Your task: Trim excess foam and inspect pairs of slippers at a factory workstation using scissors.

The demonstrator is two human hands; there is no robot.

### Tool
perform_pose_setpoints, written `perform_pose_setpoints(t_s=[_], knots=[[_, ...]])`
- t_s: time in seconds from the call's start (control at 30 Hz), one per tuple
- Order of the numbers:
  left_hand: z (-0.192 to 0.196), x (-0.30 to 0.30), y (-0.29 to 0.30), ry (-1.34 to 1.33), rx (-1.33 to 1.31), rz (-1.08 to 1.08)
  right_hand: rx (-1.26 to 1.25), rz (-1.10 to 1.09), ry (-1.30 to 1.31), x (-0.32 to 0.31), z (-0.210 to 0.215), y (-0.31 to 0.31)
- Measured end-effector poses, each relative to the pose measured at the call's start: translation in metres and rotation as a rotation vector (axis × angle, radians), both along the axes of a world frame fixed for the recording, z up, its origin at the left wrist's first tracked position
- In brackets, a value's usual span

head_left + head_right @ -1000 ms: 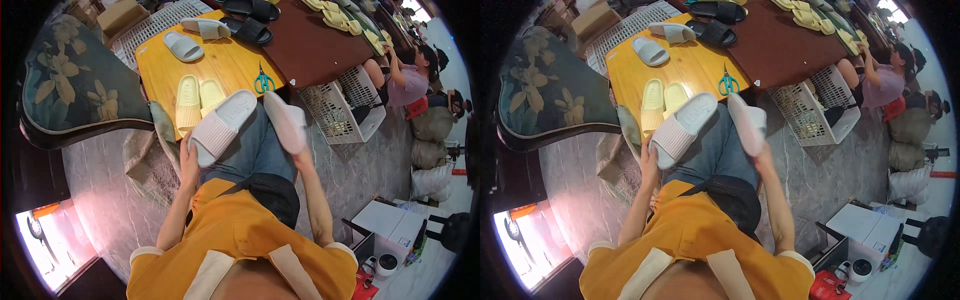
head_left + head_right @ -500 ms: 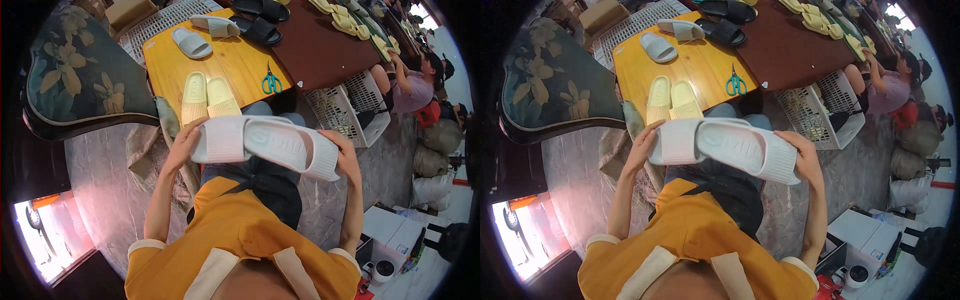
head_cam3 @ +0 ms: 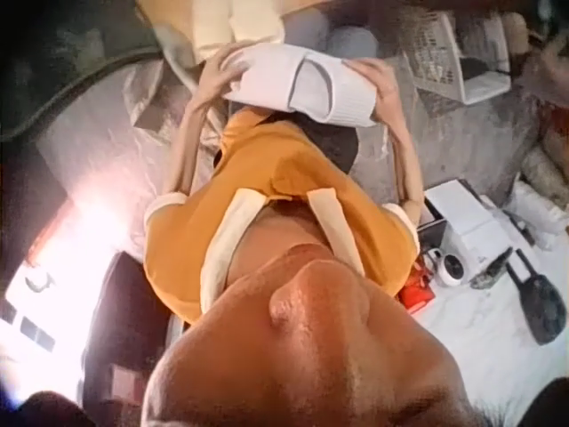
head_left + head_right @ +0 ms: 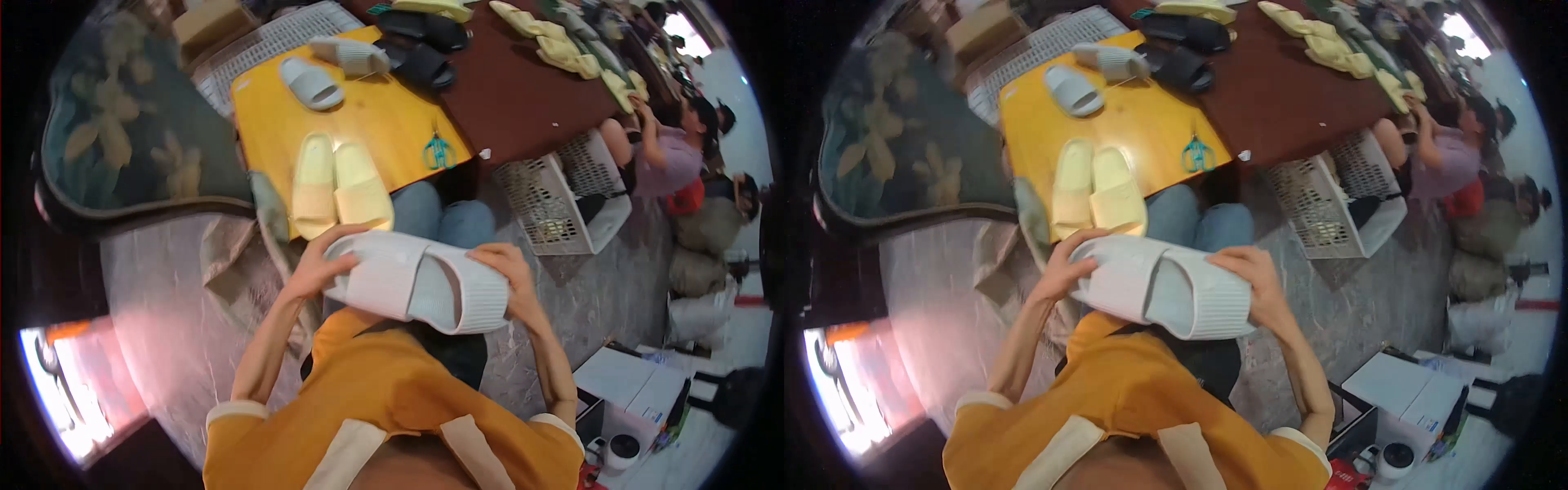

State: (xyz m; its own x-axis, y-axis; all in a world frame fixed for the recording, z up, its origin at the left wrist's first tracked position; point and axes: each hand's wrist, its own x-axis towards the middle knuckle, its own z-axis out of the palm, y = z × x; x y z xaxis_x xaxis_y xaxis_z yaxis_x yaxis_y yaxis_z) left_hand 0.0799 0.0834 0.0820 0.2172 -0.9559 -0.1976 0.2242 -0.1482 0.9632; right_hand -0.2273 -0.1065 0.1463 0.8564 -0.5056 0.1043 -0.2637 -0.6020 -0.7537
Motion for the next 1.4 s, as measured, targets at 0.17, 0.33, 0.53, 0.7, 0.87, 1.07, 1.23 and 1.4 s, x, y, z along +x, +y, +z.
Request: perform_pose_setpoints(t_s=[0.17, 0.33, 0.53, 0.7, 0.87, 1.07, 1.23, 1.4], knots=[[0.023, 0.018, -0.027, -0.091, 0.016, -0.145, 0.376, 0.177, 0.126, -0.024, -0.002, -0.029], [0.007, 0.053, -0.087, -0.187, -0.068, -0.04, 0.96, -0.01, 0.2, -0.051, -0.004, -0.03], [-0.098, 0.115, -0.083, -1.329, 0.251, -0.185, 1.284, -0.382, 0.094, -0.068, -0.06, -0.05], [-0.111, 0.099, -0.068, -1.388, 0.149, -0.106, 0.953, -0.465, -0.448, -0.005, 0.028, -0.228], [-0.109, 0.097, -0.083, -1.383, 0.162, -0.125, 1.045, -0.708, -1.119, 0.03, 0.081, -0.394], [-0.101, 0.108, -0.076, -1.28, 0.233, -0.188, 0.59, 0.112, -0.265, 0.094, -0.015, -0.266], [-0.103, 0.114, -0.084, -0.965, 0.079, -0.046, 0.903, 0.039, 0.057, 0.081, -0.064, -0.131], [-0.035, 0.08, -0.09, -0.802, 0.093, -0.036, 0.877, -0.011, 0.045, 0.054, -0.09, -0.07]])
